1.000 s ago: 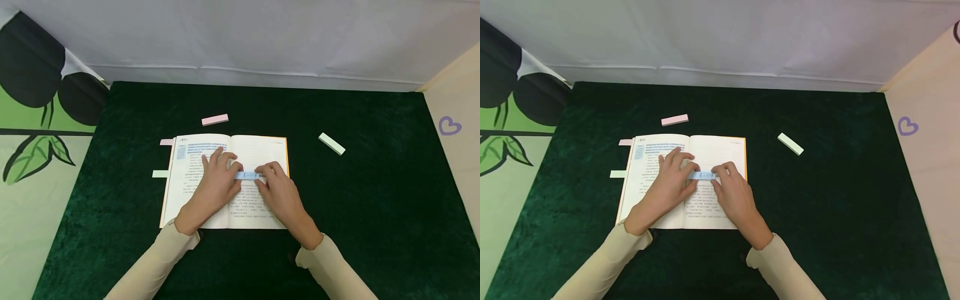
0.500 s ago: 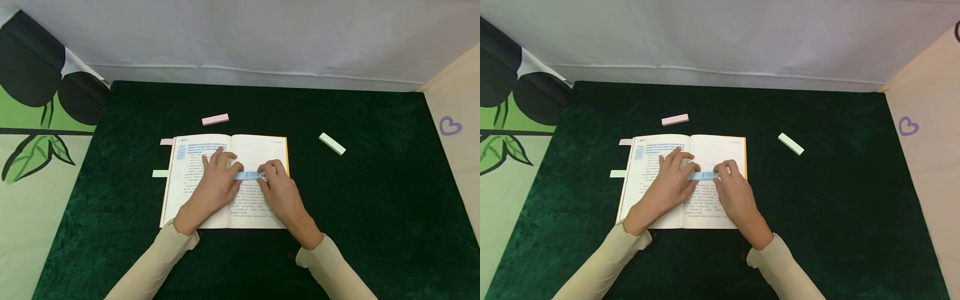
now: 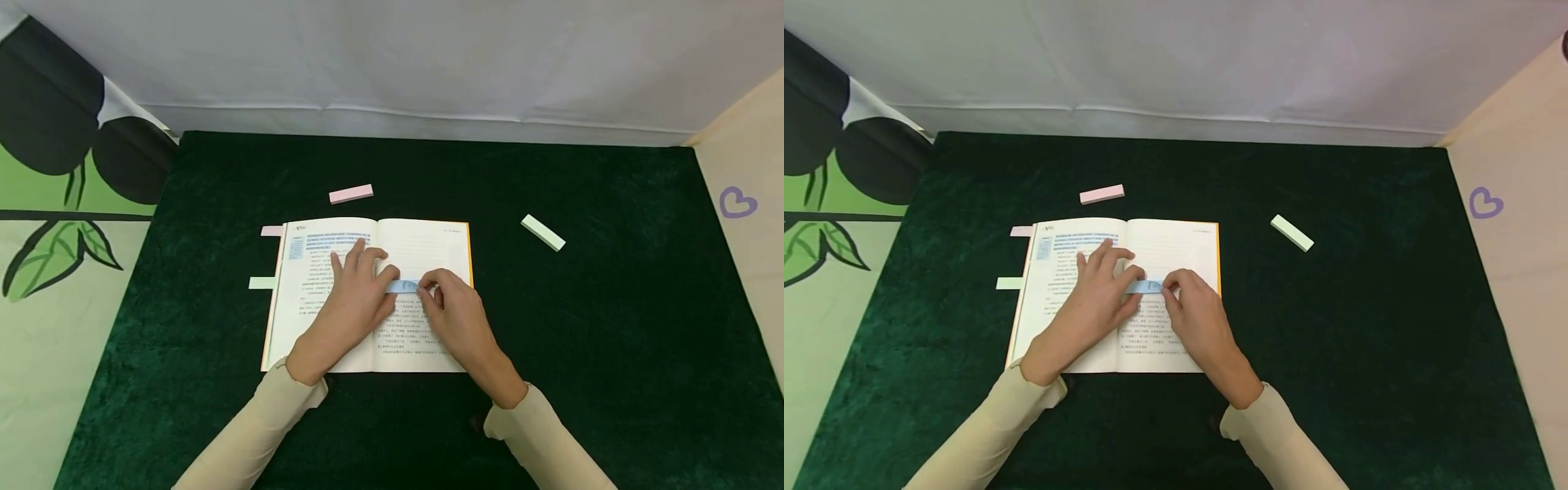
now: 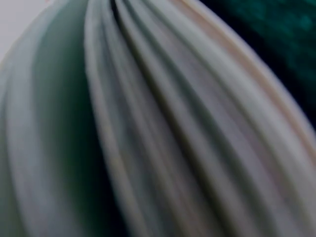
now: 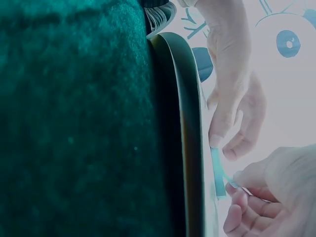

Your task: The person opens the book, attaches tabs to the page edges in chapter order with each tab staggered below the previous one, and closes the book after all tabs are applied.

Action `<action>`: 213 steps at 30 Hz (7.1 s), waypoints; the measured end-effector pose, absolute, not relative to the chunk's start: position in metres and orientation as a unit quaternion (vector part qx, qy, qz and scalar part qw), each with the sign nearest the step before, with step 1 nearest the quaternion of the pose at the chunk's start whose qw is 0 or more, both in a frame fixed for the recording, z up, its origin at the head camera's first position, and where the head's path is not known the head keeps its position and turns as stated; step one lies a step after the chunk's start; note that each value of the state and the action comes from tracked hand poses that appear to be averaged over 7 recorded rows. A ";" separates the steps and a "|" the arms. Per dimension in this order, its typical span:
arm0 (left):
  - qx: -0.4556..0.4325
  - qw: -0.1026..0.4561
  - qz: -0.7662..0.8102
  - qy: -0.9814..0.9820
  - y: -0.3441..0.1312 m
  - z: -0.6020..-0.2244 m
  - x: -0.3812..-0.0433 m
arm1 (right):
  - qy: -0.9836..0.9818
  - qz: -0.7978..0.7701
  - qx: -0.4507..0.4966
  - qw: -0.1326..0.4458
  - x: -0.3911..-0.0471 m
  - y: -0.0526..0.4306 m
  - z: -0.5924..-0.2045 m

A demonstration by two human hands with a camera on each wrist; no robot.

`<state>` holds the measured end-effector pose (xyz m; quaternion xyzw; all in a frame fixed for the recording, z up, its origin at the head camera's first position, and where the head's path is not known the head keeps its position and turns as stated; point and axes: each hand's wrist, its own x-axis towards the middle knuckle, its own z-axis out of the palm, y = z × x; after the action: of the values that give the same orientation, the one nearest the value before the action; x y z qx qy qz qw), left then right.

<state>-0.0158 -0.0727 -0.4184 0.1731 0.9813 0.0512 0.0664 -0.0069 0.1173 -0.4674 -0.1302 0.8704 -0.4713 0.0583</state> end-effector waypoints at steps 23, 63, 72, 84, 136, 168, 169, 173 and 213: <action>0.173 0.057 0.033 0.983 -0.070 -0.419 -0.016 | 0.887 -0.425 -0.176 -0.032 -0.009 0.120 -0.469; 0.170 0.061 0.035 0.983 -0.070 -0.420 -0.017 | 0.869 -0.473 -0.146 0.015 0.006 0.127 -0.444; 0.167 0.058 0.047 0.983 -0.070 -0.420 -0.016 | 0.849 -0.515 -0.103 0.059 0.003 0.137 -0.444; 0.161 0.121 0.084 0.976 -0.070 -0.408 -0.020 | 0.818 -0.550 -0.045 0.163 -0.016 0.159 -0.449; 0.262 0.204 0.049 0.942 -0.044 -0.406 -0.105 | 0.810 -0.541 -0.034 0.224 -0.107 0.201 -0.467; 0.239 0.179 -0.006 0.954 -0.019 -0.427 -0.089 | 0.834 -0.498 0.008 0.239 -0.122 0.209 -0.487; 0.236 0.178 -0.006 0.955 -0.018 -0.428 -0.089 | 0.835 -0.498 0.009 0.236 -0.122 0.208 -0.488; 0.225 0.180 -0.010 0.957 -0.014 -0.431 -0.087 | 0.839 -0.495 0.011 0.227 -0.123 0.207 -0.491; 0.244 0.187 -0.063 0.949 -0.013 -0.431 -0.086 | 0.944 -0.305 -0.034 0.125 -0.111 0.166 -0.495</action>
<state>-0.0863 -0.0129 -0.4312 0.2442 0.9494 -0.0632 0.1871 -0.1113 0.1664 -0.4945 -0.0338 0.9436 -0.3046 0.1254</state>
